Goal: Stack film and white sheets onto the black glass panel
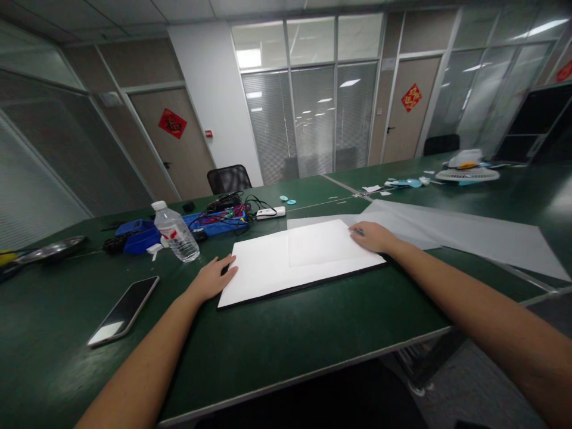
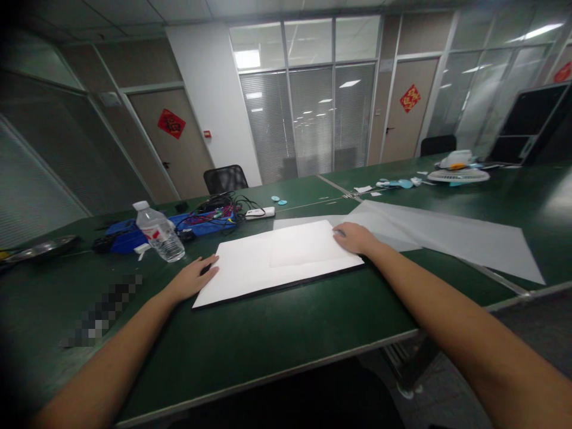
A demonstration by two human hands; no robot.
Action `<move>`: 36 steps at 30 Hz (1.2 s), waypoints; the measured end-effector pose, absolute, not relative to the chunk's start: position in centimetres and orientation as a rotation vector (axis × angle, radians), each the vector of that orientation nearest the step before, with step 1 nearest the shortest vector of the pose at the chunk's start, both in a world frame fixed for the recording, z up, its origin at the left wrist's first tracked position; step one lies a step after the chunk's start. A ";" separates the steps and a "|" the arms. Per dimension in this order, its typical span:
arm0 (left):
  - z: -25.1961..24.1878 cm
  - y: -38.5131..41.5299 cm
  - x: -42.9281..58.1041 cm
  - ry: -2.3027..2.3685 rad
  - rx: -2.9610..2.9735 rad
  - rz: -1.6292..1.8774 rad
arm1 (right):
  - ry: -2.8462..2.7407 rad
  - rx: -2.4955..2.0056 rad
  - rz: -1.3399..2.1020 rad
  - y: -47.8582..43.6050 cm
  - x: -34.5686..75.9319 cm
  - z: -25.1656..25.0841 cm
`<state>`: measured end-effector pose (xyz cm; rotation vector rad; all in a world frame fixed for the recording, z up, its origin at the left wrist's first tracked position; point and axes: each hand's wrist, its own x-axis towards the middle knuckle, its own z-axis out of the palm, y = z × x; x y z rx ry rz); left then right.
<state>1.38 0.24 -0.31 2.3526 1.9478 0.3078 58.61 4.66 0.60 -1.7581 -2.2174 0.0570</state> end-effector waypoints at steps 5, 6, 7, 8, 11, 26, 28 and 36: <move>-0.4 0.3 1.4 1.952 2.348 0.297 | -2.276 -1.496 0.173 4.1 56.7 0.5; -0.4 0.3 1.4 1.951 2.349 0.294 | -2.278 -1.432 0.198 4.0 56.5 0.5; -0.3 0.3 1.4 1.951 2.350 0.290 | -2.272 -1.386 0.209 4.0 56.4 0.5; -0.3 0.2 1.4 1.952 2.350 0.283 | -2.258 -1.368 0.203 4.0 56.4 0.6; -0.2 0.2 1.5 1.954 2.356 0.258 | -2.176 -1.507 0.113 4.3 57.0 0.7; 0.1 0.0 1.7 1.945 2.357 0.262 | -2.283 -1.599 0.110 3.7 56.8 1.0; -0.1 0.1 1.5 1.954 2.350 0.266 | -2.361 -1.424 0.129 3.4 56.2 0.9; -0.5 0.5 1.2 1.951 2.359 0.248 | -2.279 -1.557 -0.018 3.7 57.2 1.3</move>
